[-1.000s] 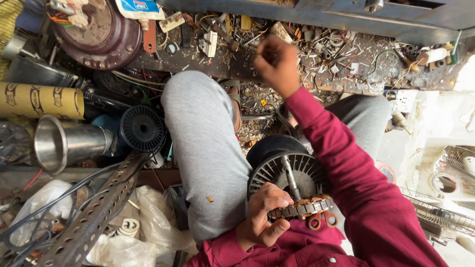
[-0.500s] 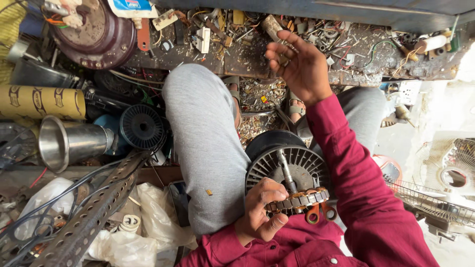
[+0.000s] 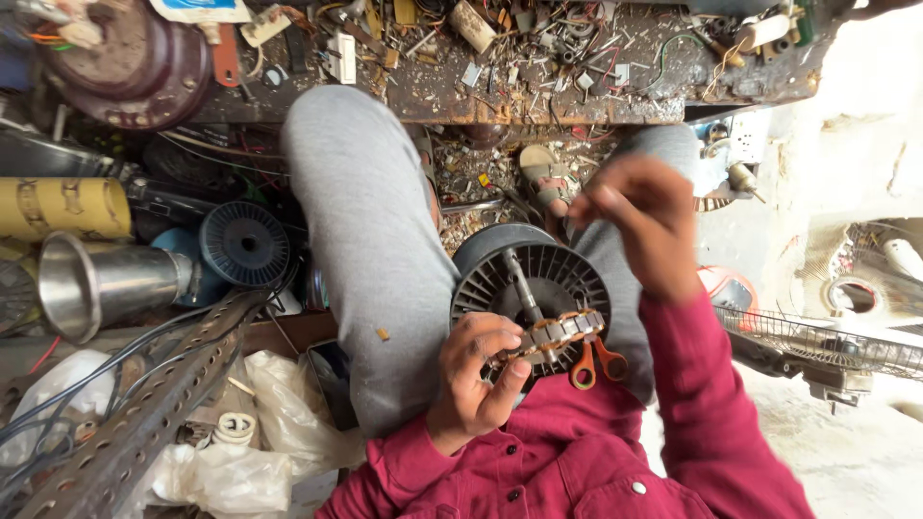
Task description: The person repairs a fan motor by using scissors to cut and strip wires, and then by hand twisting the wire ends together around the motor coils.
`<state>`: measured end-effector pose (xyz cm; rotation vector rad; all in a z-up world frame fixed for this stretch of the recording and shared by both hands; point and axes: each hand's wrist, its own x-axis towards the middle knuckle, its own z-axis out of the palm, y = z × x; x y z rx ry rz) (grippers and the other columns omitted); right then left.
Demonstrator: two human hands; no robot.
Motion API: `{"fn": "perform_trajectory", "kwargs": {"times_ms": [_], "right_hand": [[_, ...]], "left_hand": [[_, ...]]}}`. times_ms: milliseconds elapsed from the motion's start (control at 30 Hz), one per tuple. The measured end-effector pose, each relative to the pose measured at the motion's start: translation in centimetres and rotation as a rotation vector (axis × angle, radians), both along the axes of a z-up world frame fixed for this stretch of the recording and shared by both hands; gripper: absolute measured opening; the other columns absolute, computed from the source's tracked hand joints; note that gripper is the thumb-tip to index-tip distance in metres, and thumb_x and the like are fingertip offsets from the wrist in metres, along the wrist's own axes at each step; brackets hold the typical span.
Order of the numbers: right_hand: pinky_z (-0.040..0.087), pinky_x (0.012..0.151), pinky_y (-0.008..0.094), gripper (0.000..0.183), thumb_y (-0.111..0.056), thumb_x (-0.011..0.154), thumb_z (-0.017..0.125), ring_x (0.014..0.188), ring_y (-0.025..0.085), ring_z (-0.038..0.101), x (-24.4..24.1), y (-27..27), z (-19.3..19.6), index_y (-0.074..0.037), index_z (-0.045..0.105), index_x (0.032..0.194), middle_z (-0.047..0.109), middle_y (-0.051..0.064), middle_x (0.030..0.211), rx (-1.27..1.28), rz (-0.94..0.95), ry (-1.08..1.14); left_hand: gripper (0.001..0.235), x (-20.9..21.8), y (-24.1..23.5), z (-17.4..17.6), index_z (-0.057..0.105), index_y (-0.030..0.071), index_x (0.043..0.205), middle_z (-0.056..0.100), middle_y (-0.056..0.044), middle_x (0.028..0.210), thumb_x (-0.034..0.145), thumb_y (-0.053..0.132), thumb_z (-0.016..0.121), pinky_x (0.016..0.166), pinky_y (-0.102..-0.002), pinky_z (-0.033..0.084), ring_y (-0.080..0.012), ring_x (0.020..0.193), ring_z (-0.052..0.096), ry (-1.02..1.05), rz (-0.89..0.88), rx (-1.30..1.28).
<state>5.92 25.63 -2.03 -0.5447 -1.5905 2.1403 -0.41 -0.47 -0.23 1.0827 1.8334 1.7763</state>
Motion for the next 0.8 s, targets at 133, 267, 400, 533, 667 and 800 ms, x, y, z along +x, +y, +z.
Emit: {"fn": "perform_trajectory", "kwargs": {"times_ms": [133,267,400,533,667,800], "right_hand": [[0.054,0.079,0.027,0.010,0.006,0.085,0.071,0.094,0.013,0.060,6.8,-4.6,4.2,0.003,0.063,0.090,0.059,0.007,0.106,0.253,-0.344,-0.140],[0.055,0.079,0.025,0.007,0.014,0.095,0.069,0.082,0.015,0.065,11.9,-8.4,4.9,0.007,0.067,0.096,0.069,0.014,0.092,0.332,-0.358,-0.163],[0.058,0.073,0.027,0.008,0.012,0.090,0.067,0.079,0.019,0.070,13.2,-12.0,4.1,0.007,0.067,0.097,0.071,0.016,0.094,0.322,-0.427,-0.167],[0.058,0.072,0.029,0.008,0.010,0.087,0.066,0.078,0.020,0.073,10.1,-12.6,4.6,0.006,0.067,0.095,0.072,0.016,0.090,0.640,-0.323,-0.117],[0.057,0.065,0.026,0.011,0.008,0.084,0.068,0.072,0.016,0.070,9.4,-14.3,4.0,0.008,0.066,0.095,0.072,0.018,0.088,0.341,-0.338,-0.040],[0.054,0.062,0.024,0.009,0.006,0.084,0.070,0.068,0.014,0.069,9.2,-14.8,3.4,0.007,0.067,0.092,0.072,0.018,0.086,0.216,-0.251,0.074]], "left_hand": [[0.021,-0.3,0.1,0.7,0.058,0.005,0.116,0.067,-0.014,0.112,0.101,0.018,0.067,0.092,-0.041,0.055,-0.0305,0.102,0.068,0.070,-0.009,0.015],[0.026,-0.3,0.3,0.9,0.059,0.004,0.118,0.067,-0.014,0.111,0.101,0.020,0.068,0.089,-0.041,0.055,-0.0290,0.097,0.067,0.046,-0.034,-0.004],[0.026,0.2,0.3,0.6,0.059,0.004,0.120,0.067,-0.014,0.110,0.102,0.021,0.067,0.088,-0.040,0.054,-0.0283,0.096,0.066,0.074,-0.052,-0.013],[0.025,0.5,1.0,0.3,0.059,0.006,0.119,0.066,-0.012,0.113,0.102,0.022,0.067,0.089,-0.042,0.054,-0.0273,0.100,0.067,0.141,-0.049,-0.008],[0.026,1.0,0.6,0.3,0.063,0.010,0.121,0.059,-0.011,0.124,0.101,0.025,0.072,0.098,-0.045,0.051,-0.0306,0.114,0.058,0.410,0.031,-0.019],[0.021,1.0,0.0,0.4,0.074,0.020,0.118,0.058,-0.005,0.124,0.098,0.025,0.078,0.102,-0.044,0.046,-0.0269,0.119,0.052,0.590,-0.008,0.023]]}}
